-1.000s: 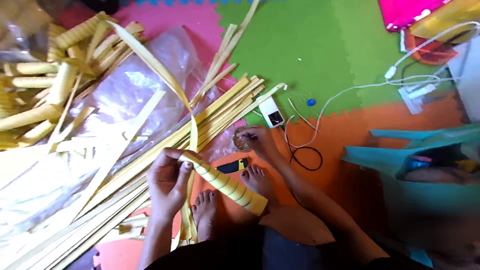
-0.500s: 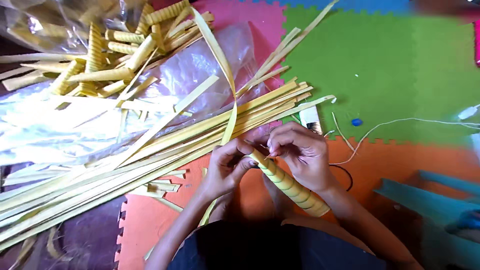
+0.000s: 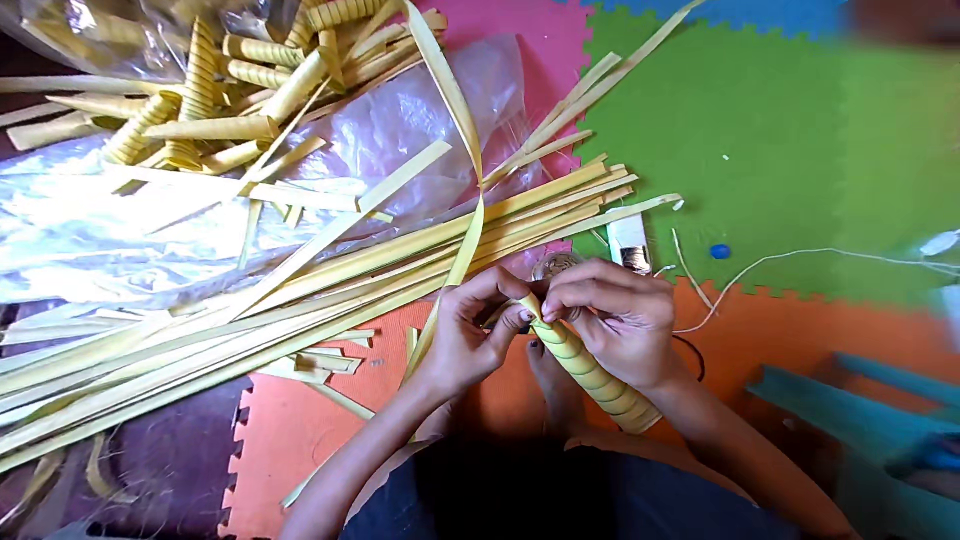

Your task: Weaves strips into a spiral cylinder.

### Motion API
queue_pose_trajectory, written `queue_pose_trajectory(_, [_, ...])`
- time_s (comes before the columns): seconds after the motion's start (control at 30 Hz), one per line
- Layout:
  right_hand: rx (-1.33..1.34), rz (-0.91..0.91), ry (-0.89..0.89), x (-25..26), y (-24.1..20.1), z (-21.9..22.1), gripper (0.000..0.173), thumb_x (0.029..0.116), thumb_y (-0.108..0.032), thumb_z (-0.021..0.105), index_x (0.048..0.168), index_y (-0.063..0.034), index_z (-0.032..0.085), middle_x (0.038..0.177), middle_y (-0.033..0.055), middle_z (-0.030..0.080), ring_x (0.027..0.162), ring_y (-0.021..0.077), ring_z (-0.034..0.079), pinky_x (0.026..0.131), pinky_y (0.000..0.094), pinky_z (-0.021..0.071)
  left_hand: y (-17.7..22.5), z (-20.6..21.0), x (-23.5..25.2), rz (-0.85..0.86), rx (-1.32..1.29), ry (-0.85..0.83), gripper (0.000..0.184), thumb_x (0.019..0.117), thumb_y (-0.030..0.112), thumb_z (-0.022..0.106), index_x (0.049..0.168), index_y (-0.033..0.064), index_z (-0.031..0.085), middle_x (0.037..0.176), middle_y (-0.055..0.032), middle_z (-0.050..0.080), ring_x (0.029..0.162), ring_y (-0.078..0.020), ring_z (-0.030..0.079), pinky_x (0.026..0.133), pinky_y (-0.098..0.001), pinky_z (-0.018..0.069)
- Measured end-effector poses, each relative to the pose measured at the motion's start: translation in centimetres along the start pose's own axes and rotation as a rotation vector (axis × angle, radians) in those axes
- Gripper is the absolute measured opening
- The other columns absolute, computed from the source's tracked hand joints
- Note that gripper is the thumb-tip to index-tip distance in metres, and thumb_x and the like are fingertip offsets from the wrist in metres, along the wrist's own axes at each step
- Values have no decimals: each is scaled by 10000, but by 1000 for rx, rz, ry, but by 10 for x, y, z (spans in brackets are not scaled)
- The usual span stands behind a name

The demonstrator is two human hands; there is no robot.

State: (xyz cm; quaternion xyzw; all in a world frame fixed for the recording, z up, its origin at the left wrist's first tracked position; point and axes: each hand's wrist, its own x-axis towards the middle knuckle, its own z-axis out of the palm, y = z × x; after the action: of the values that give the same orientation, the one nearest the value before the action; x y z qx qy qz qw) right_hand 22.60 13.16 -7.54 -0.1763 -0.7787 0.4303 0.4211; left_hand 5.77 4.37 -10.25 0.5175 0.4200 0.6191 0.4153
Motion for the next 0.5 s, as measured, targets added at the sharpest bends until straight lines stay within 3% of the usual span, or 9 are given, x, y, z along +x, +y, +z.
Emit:
queue_pose_trajectory(0.1, [206,174,-11,0,9,1,39,918,-41,722,936,-52,689,962,-23,689,844,13,672,733,181,604,6,-7,8,-42,25,-46,44,960,78,658,989,68,626,868,22,685,747,3,642,672,-167,554])
queue_pose_trajectory(0.17, [423,382,-16,0,23,5,175,987,-122,653,1162,-112,665,986,-55,708,845,33,688,725,220,603,9,-19,14,-90,34,-124,49,968,68,653,1004,57,623,860,22,688,733,0,649,662,-163,563])
queue_pose_trajectory(0.23, [433,519,-72,-6,42,16,305,1004,-73,549,1306,-106,583,997,-11,693,845,82,694,724,274,615,5,-39,15,-184,87,-188,32,982,63,627,1002,38,630,780,21,676,644,-3,626,582,-157,542])
queue_pose_trajectory(0.3, [173,590,-218,-24,63,35,259,983,-2,586,1239,10,621,999,95,712,841,156,716,742,338,632,0,-68,4,-304,242,-186,127,1007,100,579,940,36,666,661,17,623,515,-13,543,473,-164,458])
queue_pose_trajectory(0.33, [-16,626,-355,-39,73,46,234,987,-49,611,1205,24,656,1026,135,716,890,204,720,793,374,622,-1,-85,-5,-366,308,-164,183,1024,126,556,907,47,671,622,11,594,477,-26,508,441,-178,423])
queue_pose_trajectory(0.4, [-370,664,-688,-73,92,65,341,998,-147,624,1295,20,639,1247,233,651,1145,362,651,977,505,537,-5,-116,-23,-469,355,-34,229,1048,152,526,900,78,684,627,32,621,470,-13,536,423,-175,454])
queue_pose_trajectory(0.47, [-582,690,-870,-105,107,78,518,966,-172,687,1421,33,546,1423,310,523,1327,491,496,1080,626,408,-9,-135,-41,-515,325,203,236,1046,142,491,900,124,675,670,89,623,552,17,564,519,-173,497])
queue_pose_trajectory(0.5, [-647,667,-891,-117,115,82,519,963,-155,690,1418,43,539,1412,323,525,1324,512,492,1063,642,416,-6,-138,-47,-525,273,334,230,1054,125,465,937,135,662,744,102,643,653,20,605,627,-190,540])
